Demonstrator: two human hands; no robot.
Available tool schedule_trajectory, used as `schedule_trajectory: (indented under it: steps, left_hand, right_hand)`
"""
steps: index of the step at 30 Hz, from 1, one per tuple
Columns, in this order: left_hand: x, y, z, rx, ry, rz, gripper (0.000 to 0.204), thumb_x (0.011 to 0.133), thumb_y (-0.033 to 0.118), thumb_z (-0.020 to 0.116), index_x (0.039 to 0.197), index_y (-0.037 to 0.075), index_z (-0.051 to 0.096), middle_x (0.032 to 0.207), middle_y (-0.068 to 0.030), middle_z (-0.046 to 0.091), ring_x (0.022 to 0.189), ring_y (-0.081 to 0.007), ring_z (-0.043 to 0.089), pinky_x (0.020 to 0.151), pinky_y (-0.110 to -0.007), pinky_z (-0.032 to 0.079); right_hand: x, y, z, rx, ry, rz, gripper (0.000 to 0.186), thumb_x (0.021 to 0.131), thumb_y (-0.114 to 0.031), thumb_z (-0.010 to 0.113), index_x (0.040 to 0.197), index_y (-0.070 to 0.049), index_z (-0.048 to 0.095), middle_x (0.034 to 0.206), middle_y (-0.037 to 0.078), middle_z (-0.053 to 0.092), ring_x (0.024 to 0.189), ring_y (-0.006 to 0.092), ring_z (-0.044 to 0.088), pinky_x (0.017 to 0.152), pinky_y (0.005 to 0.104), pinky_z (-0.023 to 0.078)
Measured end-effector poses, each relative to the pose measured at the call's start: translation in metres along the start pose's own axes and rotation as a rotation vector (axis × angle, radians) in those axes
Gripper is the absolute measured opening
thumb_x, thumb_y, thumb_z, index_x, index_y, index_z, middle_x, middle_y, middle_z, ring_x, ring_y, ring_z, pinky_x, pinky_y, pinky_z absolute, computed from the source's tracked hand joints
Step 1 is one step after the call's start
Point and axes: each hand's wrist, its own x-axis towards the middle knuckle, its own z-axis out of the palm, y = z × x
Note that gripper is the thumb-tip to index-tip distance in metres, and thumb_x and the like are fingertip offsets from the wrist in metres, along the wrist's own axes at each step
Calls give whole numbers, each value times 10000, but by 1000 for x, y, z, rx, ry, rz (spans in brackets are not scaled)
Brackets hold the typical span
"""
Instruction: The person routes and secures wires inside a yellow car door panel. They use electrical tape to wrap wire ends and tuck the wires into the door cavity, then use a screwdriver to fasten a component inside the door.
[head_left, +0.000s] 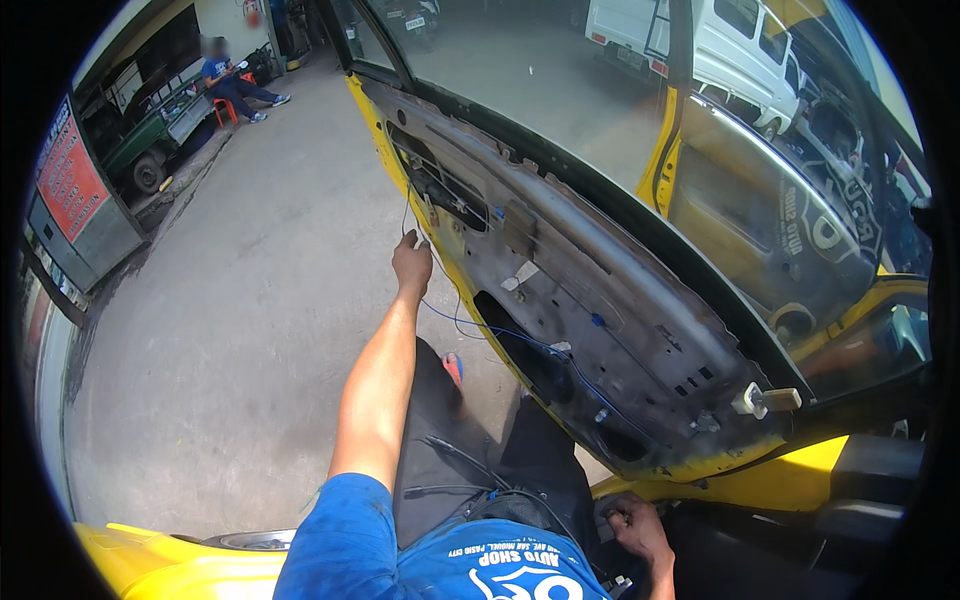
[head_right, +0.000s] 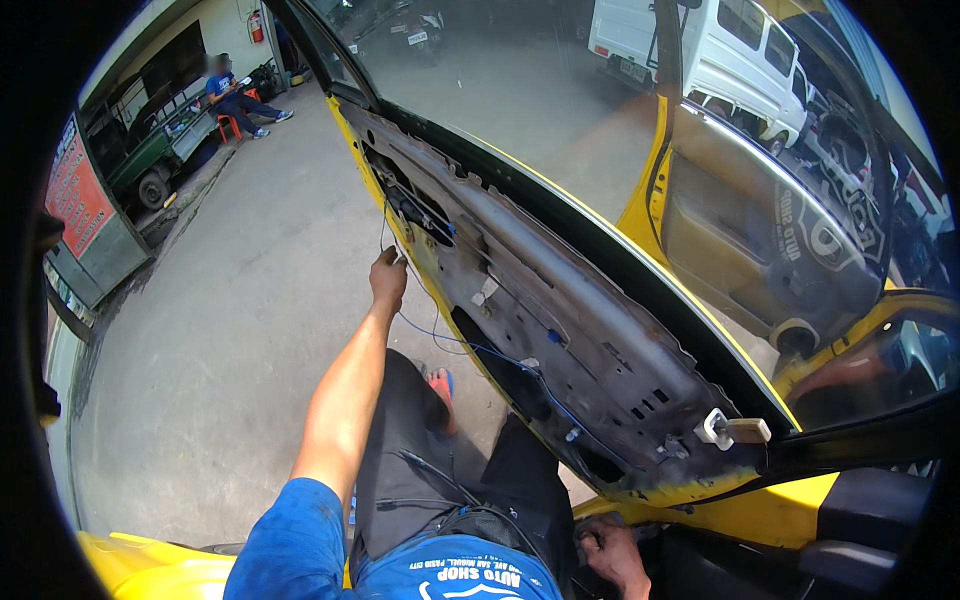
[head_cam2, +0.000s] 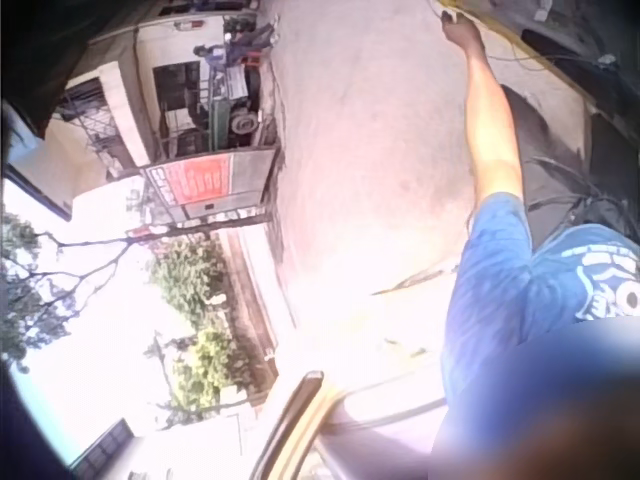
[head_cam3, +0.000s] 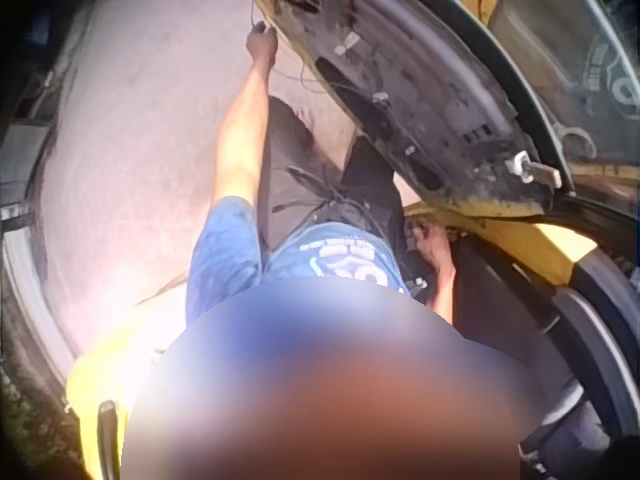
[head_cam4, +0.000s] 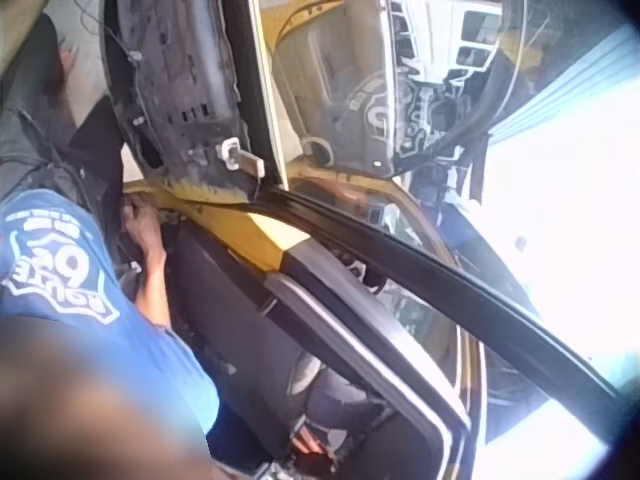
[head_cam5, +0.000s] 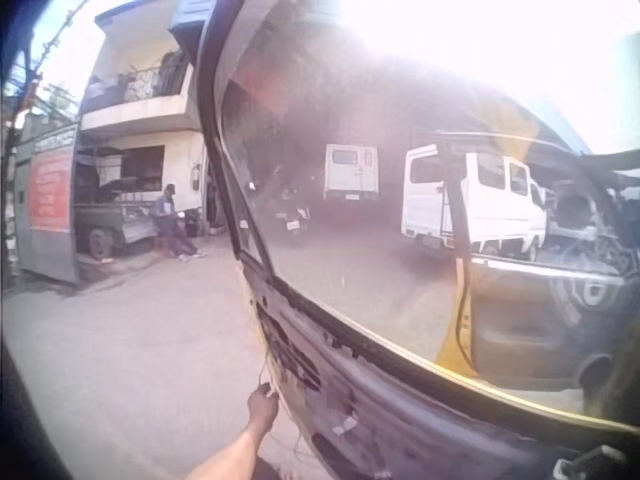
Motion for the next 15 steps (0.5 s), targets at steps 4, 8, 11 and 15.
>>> schedule_trajectory:
  steps: [4,8,11,15]
  left_hand:
    - [25,5,-8,-403,-126,-160,386,961,92,645,1318,-53,652,1147,-149,750,1006,-238,721,883,-347,554]
    - [12,22,-31,-355,-229,-231,330,1020,189,634,1279,-14,666,1042,-79,748,903,-166,714,764,-329,551]
    - [-6,41,-46,-584,-370,-317,336,1042,215,608,1298,0,645,1045,-73,731,932,-184,708,851,-357,577]
    - [-24,58,-67,-698,-512,-274,399,1036,185,606,1377,-20,583,1142,-99,693,995,-213,692,906,-378,582]
  right_hand:
    - [-8,-2,-2,-21,12,75,249,863,-180,629,1010,-39,772,1015,185,722,939,386,690,864,430,555]
    - [-1,-19,2,24,-11,2,252,878,-184,619,1011,-26,763,1000,181,715,938,369,695,858,420,555]
    - [13,-44,1,74,-139,-203,252,889,-184,614,1017,-17,752,1012,173,714,948,354,697,868,418,554]
    - [41,-88,-10,41,-228,-419,255,900,-188,600,1016,-12,744,1015,166,716,958,342,699,874,410,554]
